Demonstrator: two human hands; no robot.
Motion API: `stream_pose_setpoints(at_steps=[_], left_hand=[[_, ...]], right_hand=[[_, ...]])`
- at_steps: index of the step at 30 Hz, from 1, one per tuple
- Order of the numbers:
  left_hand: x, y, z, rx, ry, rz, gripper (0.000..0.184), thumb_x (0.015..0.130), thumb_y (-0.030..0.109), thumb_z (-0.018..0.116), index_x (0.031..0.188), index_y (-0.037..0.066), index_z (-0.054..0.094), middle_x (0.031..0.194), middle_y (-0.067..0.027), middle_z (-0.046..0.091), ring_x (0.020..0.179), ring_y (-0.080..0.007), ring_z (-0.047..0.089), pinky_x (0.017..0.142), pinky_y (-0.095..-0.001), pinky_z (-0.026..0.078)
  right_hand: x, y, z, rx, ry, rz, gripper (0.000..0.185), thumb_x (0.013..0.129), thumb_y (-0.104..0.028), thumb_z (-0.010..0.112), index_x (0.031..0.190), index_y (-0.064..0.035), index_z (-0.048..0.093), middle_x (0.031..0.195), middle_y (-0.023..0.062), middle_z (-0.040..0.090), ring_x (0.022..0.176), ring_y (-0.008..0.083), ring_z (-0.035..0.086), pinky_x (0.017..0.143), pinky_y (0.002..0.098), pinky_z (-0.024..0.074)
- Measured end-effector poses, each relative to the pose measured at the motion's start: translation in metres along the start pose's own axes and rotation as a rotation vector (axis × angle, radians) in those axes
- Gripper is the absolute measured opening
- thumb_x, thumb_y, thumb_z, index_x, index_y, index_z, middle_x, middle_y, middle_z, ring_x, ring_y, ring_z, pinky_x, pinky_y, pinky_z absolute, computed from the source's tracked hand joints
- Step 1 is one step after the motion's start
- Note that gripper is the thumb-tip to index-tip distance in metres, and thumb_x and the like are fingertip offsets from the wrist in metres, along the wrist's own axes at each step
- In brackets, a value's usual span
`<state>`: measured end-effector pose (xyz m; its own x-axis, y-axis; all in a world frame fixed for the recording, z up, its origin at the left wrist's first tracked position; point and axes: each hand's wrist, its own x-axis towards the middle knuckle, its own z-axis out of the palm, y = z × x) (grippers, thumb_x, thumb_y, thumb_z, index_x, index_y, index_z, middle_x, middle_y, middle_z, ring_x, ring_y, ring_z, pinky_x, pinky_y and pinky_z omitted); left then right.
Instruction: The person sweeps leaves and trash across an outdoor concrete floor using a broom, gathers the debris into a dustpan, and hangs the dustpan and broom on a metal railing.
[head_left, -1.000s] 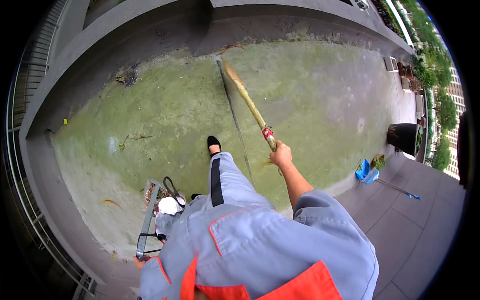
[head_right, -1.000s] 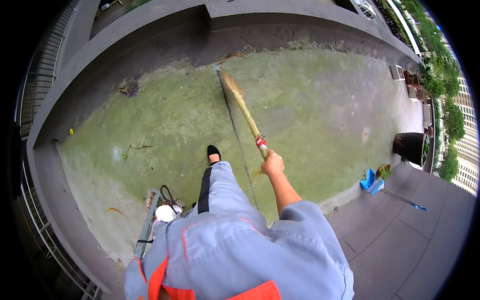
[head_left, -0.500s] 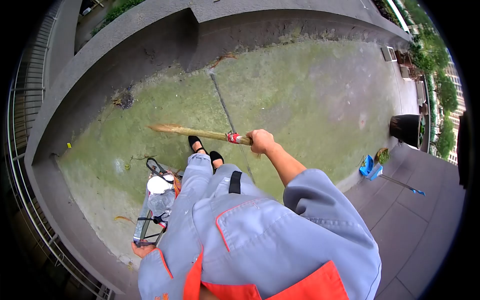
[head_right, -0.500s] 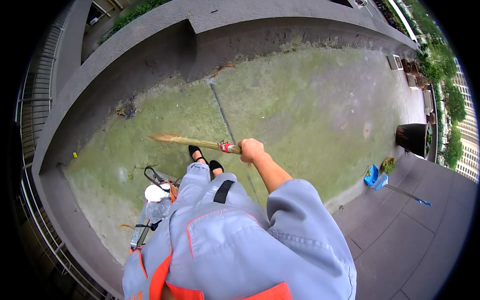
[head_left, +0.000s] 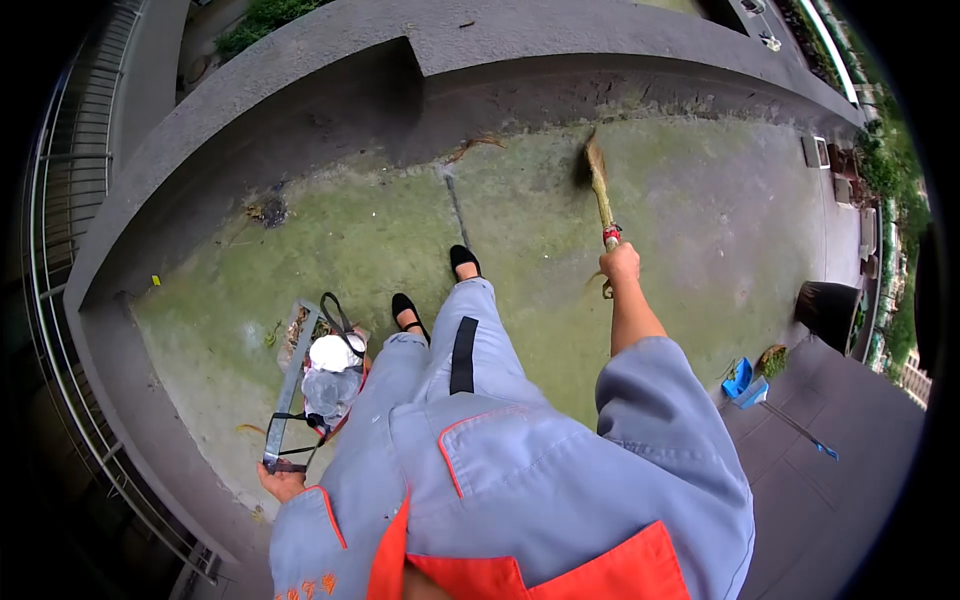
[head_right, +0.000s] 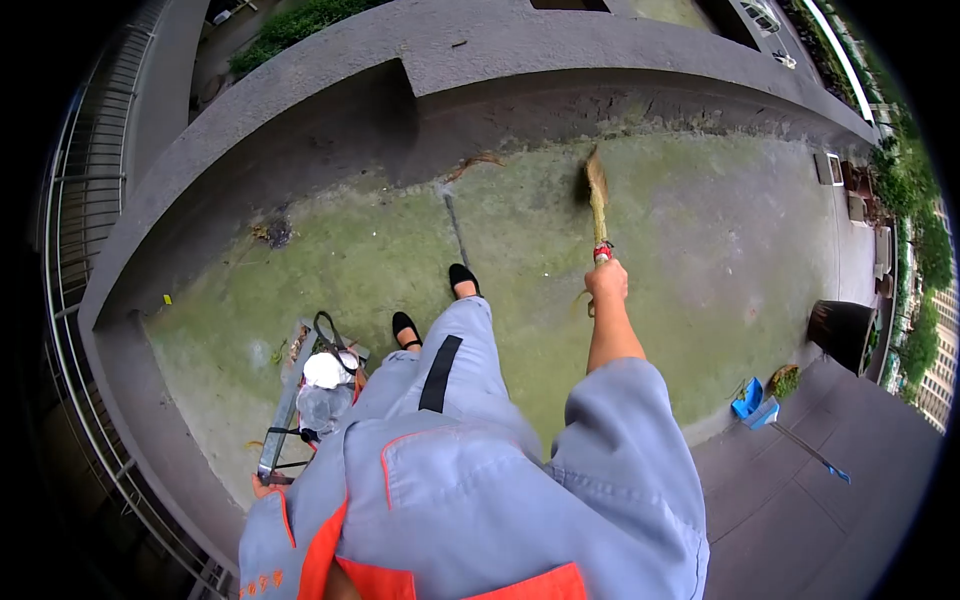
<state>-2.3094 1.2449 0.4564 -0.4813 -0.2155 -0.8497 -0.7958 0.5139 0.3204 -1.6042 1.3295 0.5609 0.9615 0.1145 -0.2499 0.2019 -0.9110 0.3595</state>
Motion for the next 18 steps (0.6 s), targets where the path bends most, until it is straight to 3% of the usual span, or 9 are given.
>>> stream_pose_setpoints(at_steps=[2, 4, 9, 11, 14, 16, 17, 18], left_hand=[[-0.023, 0.004, 0.003, 0.025, 0.070, 0.083, 0.035, 0.068, 0.046, 0.058, 0.073, 0.014, 0.047, 0.067, -0.0018, 0.048, 0.060, -0.0149, 0.044, 0.056, -0.0304, 0.039], [-0.010, 0.005, -0.016, -0.006, -0.001, 0.085, 0.034, 0.068, 0.045, 0.058, 0.072, 0.014, 0.046, 0.065, -0.0015, 0.047, 0.058, -0.0141, 0.044, 0.055, -0.0286, 0.039], [-0.035, 0.001, -0.018, 0.043, 0.001, 0.037, 0.035, 0.068, 0.045, 0.058, 0.073, 0.013, 0.046, 0.067, -0.0014, 0.047, 0.059, -0.0133, 0.044, 0.054, -0.0262, 0.038], [-0.046, -0.007, -0.012, 0.062, -0.008, 0.134, 0.036, 0.068, 0.046, 0.058, 0.075, 0.013, 0.046, 0.069, -0.0021, 0.047, 0.060, -0.0131, 0.044, 0.054, -0.0259, 0.038], [-0.060, -0.013, -0.010, 0.091, 0.054, 0.055, 0.037, 0.068, 0.046, 0.057, 0.077, 0.012, 0.045, 0.071, -0.0025, 0.046, 0.060, -0.0129, 0.043, 0.054, -0.0254, 0.038], [-0.049, -0.018, -0.029, 0.079, 0.045, 0.027, 0.037, 0.069, 0.046, 0.057, 0.076, 0.012, 0.046, 0.068, -0.0022, 0.046, 0.059, -0.0127, 0.044, 0.054, -0.0250, 0.038], [-0.039, -0.022, -0.042, 0.064, 0.014, 0.023, 0.036, 0.069, 0.046, 0.057, 0.074, 0.012, 0.046, 0.065, -0.0018, 0.045, 0.058, -0.0125, 0.044, 0.053, -0.0247, 0.039], [-0.044, -0.027, -0.045, 0.052, 0.003, 0.019, 0.036, 0.069, 0.045, 0.057, 0.073, 0.011, 0.046, 0.064, -0.0016, 0.045, 0.057, -0.0124, 0.044, 0.053, -0.0245, 0.039]], right_hand=[[0.017, -0.028, 0.006, -0.083, -0.145, -0.137, 0.020, 0.070, -0.009, 0.053, 0.089, -0.0054, 0.057, 0.093, 0.0128, 0.058, 0.087, 0.0262, 0.056, 0.073, 0.0353, 0.0460], [0.011, -0.043, 0.029, -0.258, -0.232, -0.417, 0.023, 0.071, -0.009, 0.052, 0.093, -0.0048, 0.055, 0.092, 0.0143, 0.058, 0.087, 0.0271, 0.056, 0.073, 0.0355, 0.0461], [-0.033, -0.039, 0.023, -0.445, -0.323, -0.883, 0.027, 0.066, -0.006, 0.052, 0.093, -0.0072, 0.051, 0.079, 0.0139, 0.058, 0.078, 0.0300, 0.057, 0.066, 0.0390, 0.0464], [-0.040, -0.023, -0.008, -0.441, -0.358, -0.903, 0.030, 0.065, -0.005, 0.052, 0.095, -0.0096, 0.052, 0.078, 0.0128, 0.058, 0.077, 0.0295, 0.057, 0.065, 0.0391, 0.0461], [-0.049, 0.014, -0.036, -0.364, -0.325, -0.876, 0.038, 0.063, -0.005, 0.053, 0.099, -0.0162, 0.052, 0.078, 0.0105, 0.058, 0.076, 0.0286, 0.056, 0.064, 0.0392, 0.0455], [-0.048, 0.037, -0.046, -0.267, -0.247, -0.702, 0.038, 0.061, -0.006, 0.055, 0.098, -0.0157, 0.053, 0.080, 0.0122, 0.058, 0.078, 0.0300, 0.056, 0.066, 0.0385, 0.0454], [-0.039, 0.043, -0.048, -0.272, -0.247, -0.715, 0.038, 0.061, -0.006, 0.055, 0.098, -0.0157, 0.053, 0.080, 0.0122, 0.058, 0.078, 0.0300, 0.056, 0.066, 0.0385, 0.0454], [-0.027, 0.048, -0.047, -0.193, -0.215, -0.562, 0.036, 0.061, -0.007, 0.055, 0.096, -0.0132, 0.054, 0.081, 0.0137, 0.058, 0.080, 0.0306, 0.055, 0.068, 0.0383, 0.0453]])
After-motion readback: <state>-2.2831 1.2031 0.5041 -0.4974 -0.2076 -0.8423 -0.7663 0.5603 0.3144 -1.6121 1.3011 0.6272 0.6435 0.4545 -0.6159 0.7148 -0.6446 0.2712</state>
